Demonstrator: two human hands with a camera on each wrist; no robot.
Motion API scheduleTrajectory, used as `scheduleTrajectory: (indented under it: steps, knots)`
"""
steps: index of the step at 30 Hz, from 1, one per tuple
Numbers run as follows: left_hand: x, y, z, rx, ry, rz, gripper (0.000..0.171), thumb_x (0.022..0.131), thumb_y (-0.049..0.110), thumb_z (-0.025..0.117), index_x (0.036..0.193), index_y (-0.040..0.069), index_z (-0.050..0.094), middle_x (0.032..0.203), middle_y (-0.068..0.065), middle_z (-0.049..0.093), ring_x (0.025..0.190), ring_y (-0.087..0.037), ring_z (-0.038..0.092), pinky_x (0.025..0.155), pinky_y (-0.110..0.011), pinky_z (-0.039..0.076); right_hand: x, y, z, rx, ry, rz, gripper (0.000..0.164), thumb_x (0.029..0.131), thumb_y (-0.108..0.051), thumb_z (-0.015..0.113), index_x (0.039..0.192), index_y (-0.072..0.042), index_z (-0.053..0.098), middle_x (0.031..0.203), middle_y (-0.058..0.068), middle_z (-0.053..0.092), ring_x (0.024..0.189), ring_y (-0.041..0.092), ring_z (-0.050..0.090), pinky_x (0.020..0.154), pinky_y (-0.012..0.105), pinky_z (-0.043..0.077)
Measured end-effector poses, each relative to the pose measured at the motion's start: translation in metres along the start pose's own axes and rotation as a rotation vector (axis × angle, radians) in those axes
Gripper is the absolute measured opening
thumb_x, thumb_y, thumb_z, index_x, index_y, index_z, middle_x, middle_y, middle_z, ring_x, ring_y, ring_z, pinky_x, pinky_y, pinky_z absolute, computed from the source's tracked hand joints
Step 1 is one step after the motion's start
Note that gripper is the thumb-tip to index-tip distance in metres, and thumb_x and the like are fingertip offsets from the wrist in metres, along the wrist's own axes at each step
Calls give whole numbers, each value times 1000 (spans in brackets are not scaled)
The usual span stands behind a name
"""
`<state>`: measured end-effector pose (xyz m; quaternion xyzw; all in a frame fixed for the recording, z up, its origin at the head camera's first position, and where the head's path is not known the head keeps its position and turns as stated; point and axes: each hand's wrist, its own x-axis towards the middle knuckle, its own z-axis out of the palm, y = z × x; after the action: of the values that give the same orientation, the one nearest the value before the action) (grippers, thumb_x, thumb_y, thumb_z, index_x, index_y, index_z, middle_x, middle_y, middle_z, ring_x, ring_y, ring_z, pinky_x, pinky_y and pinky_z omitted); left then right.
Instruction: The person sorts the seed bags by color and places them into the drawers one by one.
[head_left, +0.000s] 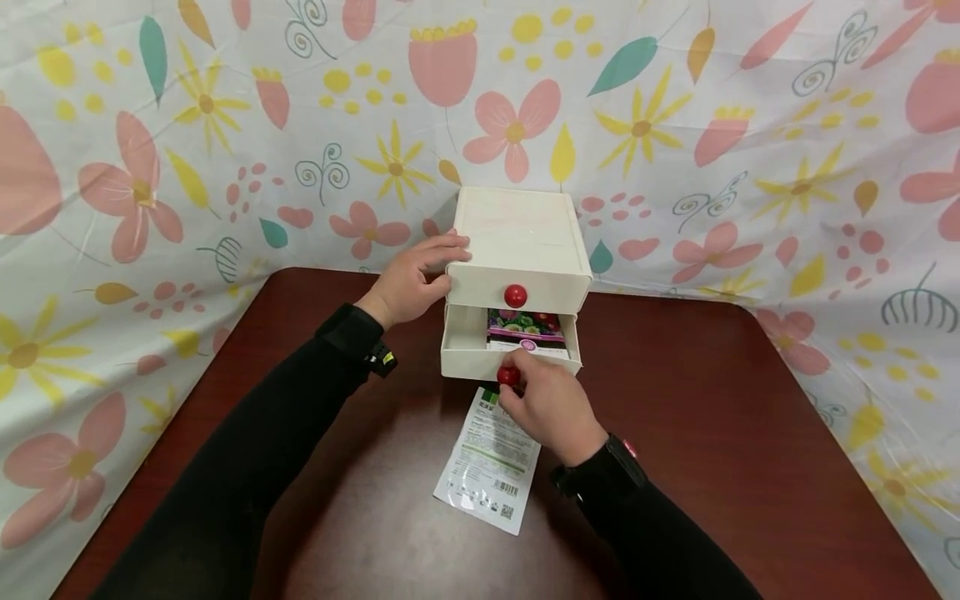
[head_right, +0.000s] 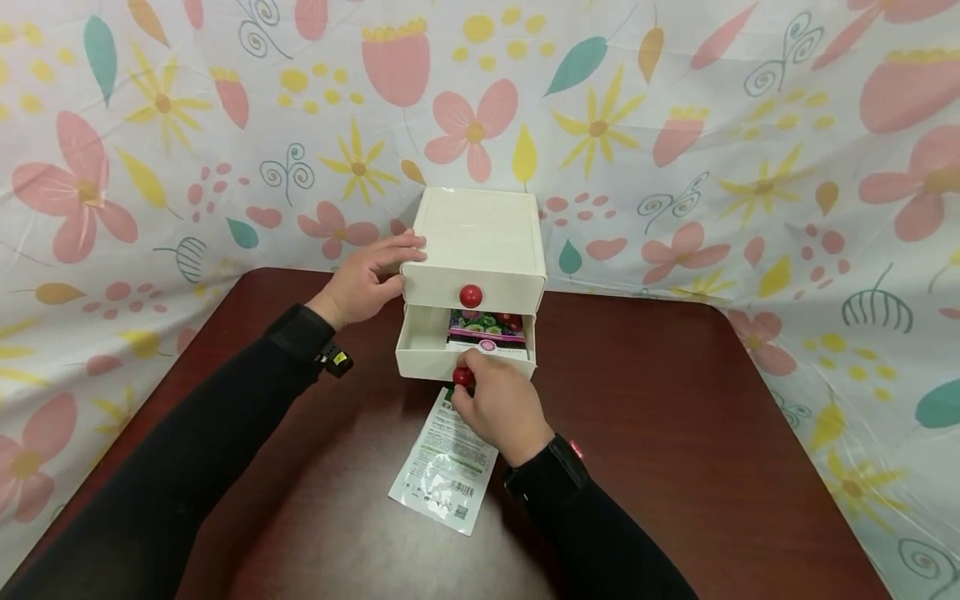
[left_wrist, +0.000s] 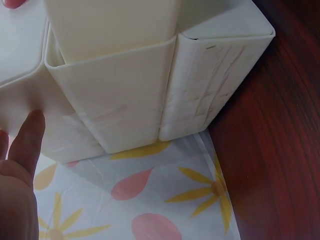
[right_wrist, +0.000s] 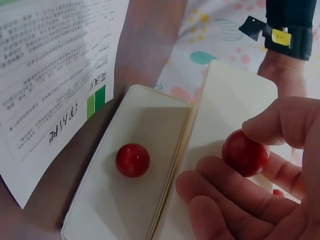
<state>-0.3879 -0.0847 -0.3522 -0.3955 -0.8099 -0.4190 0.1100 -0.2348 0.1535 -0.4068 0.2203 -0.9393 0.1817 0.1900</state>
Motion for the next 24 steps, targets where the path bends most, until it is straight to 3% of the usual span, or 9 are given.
scheduleTrajectory:
  steps: [8, 18, 24]
  knots:
    - [-1, 0, 0, -8, -1, -14, 38, 96, 7, 52, 131, 10, 66, 147, 4, 50, 143, -2, 26, 105, -28, 39, 9, 7, 3, 48, 11, 36, 24, 85, -18, 73, 106, -9, 64, 71, -2, 60, 56, 12, 48, 49, 26, 43]
    - [0, 0, -1, -31, -9, -15, 39, 96, 6, 52, 132, 10, 66, 146, 4, 50, 143, -2, 26, 107, -27, 35, 26, 19, 7, 129, 15, 75, 22, 86, -12, 70, 106, -9, 63, 75, 0, 63, 57, 13, 52, 51, 28, 45]
    - [-2, 0, 0, -34, -3, -26, 40, 95, 6, 52, 132, 11, 66, 146, 6, 50, 142, 0, 26, 102, -27, 40, 33, 25, 13, 138, 24, 93, 23, 88, -14, 69, 109, -8, 62, 78, 3, 64, 58, 15, 52, 52, 30, 46]
